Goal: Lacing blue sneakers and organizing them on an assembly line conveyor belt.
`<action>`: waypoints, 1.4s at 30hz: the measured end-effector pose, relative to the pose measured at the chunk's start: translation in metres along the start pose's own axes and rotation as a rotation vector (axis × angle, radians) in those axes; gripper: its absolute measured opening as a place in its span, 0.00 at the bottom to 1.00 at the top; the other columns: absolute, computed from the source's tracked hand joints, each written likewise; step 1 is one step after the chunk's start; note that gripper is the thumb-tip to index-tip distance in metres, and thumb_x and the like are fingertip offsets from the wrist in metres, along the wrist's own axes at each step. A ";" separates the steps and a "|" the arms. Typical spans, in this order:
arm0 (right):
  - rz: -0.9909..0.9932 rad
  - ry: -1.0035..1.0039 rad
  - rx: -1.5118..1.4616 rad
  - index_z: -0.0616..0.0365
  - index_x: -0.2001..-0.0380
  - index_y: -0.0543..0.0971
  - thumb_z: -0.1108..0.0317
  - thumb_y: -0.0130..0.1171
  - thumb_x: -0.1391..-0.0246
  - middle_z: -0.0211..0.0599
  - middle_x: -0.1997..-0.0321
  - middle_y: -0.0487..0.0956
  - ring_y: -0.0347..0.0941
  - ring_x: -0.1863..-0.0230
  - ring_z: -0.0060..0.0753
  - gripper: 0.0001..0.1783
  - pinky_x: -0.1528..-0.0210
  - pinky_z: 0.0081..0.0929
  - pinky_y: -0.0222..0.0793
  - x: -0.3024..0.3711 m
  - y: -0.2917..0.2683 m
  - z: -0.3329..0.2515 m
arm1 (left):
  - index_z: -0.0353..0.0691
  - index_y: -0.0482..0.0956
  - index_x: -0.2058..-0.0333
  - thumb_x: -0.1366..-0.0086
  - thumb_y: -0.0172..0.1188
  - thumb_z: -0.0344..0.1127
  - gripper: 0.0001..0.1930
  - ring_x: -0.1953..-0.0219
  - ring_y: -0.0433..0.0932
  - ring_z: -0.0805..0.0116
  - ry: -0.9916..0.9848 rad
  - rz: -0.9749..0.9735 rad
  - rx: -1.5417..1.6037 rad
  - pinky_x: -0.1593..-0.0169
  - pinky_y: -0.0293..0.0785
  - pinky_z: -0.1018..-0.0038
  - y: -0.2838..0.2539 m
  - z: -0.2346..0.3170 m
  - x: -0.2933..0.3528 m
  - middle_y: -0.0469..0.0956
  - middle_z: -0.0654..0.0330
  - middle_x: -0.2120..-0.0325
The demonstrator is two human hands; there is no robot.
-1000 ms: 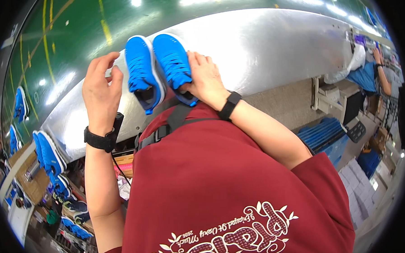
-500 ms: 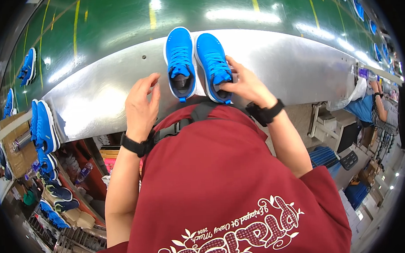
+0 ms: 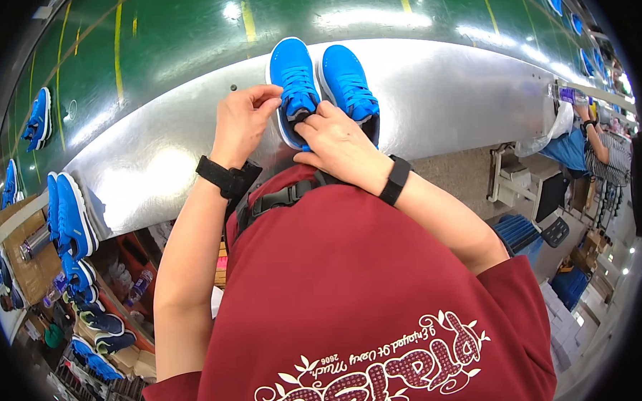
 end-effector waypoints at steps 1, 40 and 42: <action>-0.058 0.011 0.033 0.63 0.65 0.77 0.62 0.68 0.61 0.38 0.70 0.75 0.67 0.62 0.40 0.21 0.57 0.33 0.66 -0.002 0.002 0.000 | 0.35 0.82 0.60 0.40 0.61 0.28 0.10 0.66 0.79 0.76 0.012 -0.024 -0.048 0.61 0.74 0.78 -0.001 0.001 -0.003 0.82 0.60 0.69; 0.046 0.187 0.179 0.73 0.64 0.75 0.76 0.53 0.58 0.47 0.71 0.76 0.73 0.63 0.42 0.15 0.69 0.28 0.74 -0.007 0.027 -0.016 | 0.41 0.76 0.52 0.49 0.57 0.23 0.22 0.65 0.79 0.63 0.380 -0.043 -0.488 0.62 0.77 0.73 -0.023 0.033 -0.012 0.77 0.55 0.66; 0.011 0.184 0.198 0.73 0.64 0.75 0.76 0.54 0.58 0.48 0.70 0.76 0.73 0.63 0.43 0.15 0.69 0.29 0.74 -0.009 0.027 -0.017 | 0.42 0.75 0.50 0.47 0.55 0.24 0.23 0.57 0.77 0.62 0.348 -0.090 -0.411 0.57 0.76 0.72 -0.027 0.029 -0.002 0.75 0.54 0.57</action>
Point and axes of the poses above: each hand's wrist, its own x-axis away from the middle knuckle, its own y-axis out of the palm, z = x × y, the point moved 2 cm from there along -x, towards the middle knuckle
